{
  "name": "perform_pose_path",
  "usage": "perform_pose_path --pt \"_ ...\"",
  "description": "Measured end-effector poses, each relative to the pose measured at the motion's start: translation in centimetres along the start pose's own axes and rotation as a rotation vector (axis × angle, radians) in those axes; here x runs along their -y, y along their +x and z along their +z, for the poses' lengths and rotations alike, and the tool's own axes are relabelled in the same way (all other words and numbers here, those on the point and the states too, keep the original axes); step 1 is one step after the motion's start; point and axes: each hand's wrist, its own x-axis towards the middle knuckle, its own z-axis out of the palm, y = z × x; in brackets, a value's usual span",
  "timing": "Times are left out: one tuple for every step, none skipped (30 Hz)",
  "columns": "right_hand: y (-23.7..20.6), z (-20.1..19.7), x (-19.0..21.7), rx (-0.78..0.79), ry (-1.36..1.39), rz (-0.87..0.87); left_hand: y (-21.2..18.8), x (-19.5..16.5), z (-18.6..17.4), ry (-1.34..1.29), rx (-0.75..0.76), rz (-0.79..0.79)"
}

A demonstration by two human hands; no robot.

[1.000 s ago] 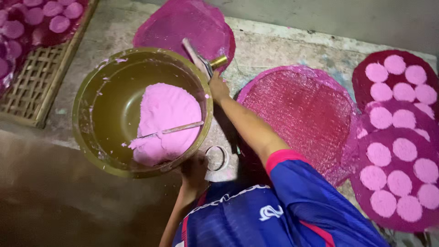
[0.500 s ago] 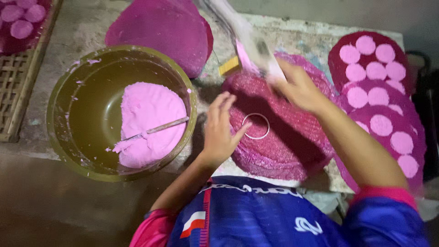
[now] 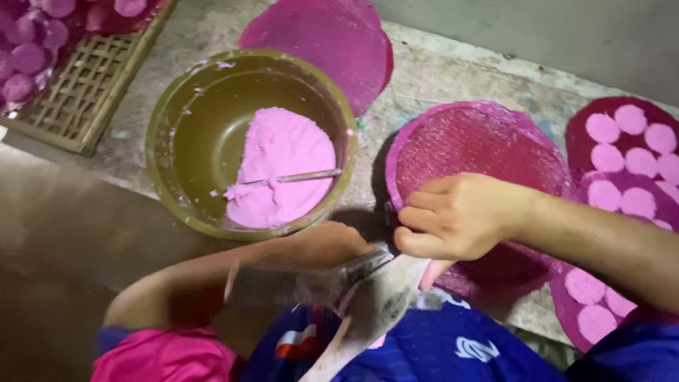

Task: The person scoops pink batter from a large basin into a handheld wooden press mold, squeezes the press to extrude a round cake disc onto a tray, and repeats the cycle, occasionally repositioning filled trays and scraping excess batter from the mold by hand.

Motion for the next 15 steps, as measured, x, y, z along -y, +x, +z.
perform_pose_path --pt "0.6 0.2 0.1 0.0 0.164 0.068 -0.3 -0.3 0.4 0.199 0.089 -0.198" --pt "1.1 0.6 0.2 0.003 0.324 0.133 -0.8 -0.6 0.2 0.399 0.179 -0.4" --pt "1.5 1.2 0.5 0.049 0.395 0.132 -1.9 -1.1 0.2 0.281 0.03 -0.3" --pt "1.9 1.9 0.9 0.096 0.475 0.131 -4.6 -2.4 0.8 0.159 -0.114 -0.197" --pt "2.1 2.6 1.2 0.147 0.553 0.133 -6.8 -3.3 1.2 0.039 -0.259 -0.089" --pt "2.4 3.3 1.1 0.145 0.616 0.14 -7.6 -3.0 1.1 0.009 -0.268 -0.123" --pt "2.5 4.0 1.0 0.143 0.685 0.149 -8.5 -2.7 1.4 -0.025 -0.273 -0.157" --pt "2.6 4.4 0.9 0.145 0.75 0.159 -9.3 -2.1 1.9 -0.058 -0.284 -0.189" --pt "2.6 4.8 0.6 0.135 0.831 0.159 -10.0 -0.9 2.3 -0.049 -0.341 -0.205" --pt "2.6 4.9 0.3 0.126 0.907 0.161 -10.3 0.7 2.8 -0.036 -0.399 -0.218" --pt "2.6 4.8 -0.1 0.114 0.986 0.164 -10.9 2.3 3.3 -0.024 -0.455 -0.232" --pt "2.6 4.6 -0.5 0.085 0.916 0.155 -11.5 4.2 4.0 -0.042 -0.482 -0.279" --pt "2.7 4.3 -1.1 0.058 0.841 0.149 -12.5 6.6 4.1 -0.117 -0.52 -0.33" --pt "2.8 3.9 -1.7 0.03 0.762 0.142 -14.0 8.9 4.0 -0.225 -0.568 -0.378" --pt "2.8 3.2 -2.6 0.03 0.507 0.175 -15.8 11.3 3.8 -0.407 -0.621 -0.405"
